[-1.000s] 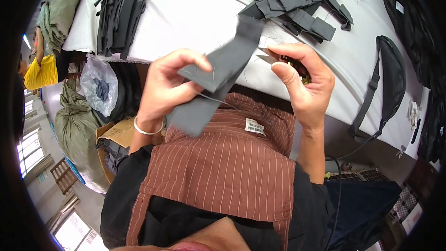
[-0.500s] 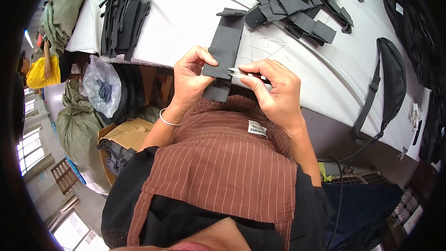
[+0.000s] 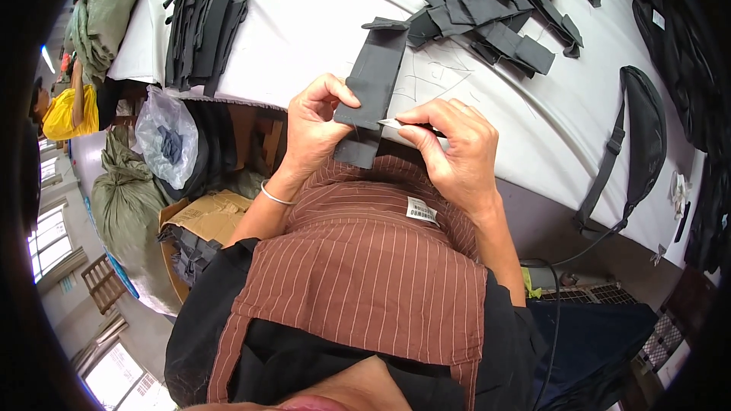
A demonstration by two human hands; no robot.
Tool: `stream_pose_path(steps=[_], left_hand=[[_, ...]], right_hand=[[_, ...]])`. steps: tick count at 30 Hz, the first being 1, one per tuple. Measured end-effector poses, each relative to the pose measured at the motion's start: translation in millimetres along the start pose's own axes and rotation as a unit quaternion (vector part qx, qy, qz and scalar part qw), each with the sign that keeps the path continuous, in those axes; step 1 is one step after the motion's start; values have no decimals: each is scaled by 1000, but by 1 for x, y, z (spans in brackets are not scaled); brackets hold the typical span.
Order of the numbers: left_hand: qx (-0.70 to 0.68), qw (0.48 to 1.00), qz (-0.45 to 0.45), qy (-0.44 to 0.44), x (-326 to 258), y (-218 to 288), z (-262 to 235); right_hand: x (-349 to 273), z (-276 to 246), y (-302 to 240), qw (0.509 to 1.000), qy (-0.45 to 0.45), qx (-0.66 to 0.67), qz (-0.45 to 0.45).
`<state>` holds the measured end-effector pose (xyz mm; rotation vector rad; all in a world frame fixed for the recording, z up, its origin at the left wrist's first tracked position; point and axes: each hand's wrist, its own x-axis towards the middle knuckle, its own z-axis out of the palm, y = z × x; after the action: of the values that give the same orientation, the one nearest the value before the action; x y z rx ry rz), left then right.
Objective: Trimming excess threads from black fabric pouch components using small snips.
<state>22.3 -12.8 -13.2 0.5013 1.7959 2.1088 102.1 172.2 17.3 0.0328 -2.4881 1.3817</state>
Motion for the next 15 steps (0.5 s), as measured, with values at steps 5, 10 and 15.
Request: stream_pose_path(steps=[5, 10, 15], left_hand=[[35, 999, 11, 7, 0, -3, 0], [60, 998, 22, 7, 0, -4, 2], [66, 998, 12, -8, -3, -3, 3]], right_hand=[[3, 6, -5, 1000, 14, 10, 2], [6, 11, -5, 999, 2, -26, -41], [7, 12, -5, 998, -5, -37, -52]])
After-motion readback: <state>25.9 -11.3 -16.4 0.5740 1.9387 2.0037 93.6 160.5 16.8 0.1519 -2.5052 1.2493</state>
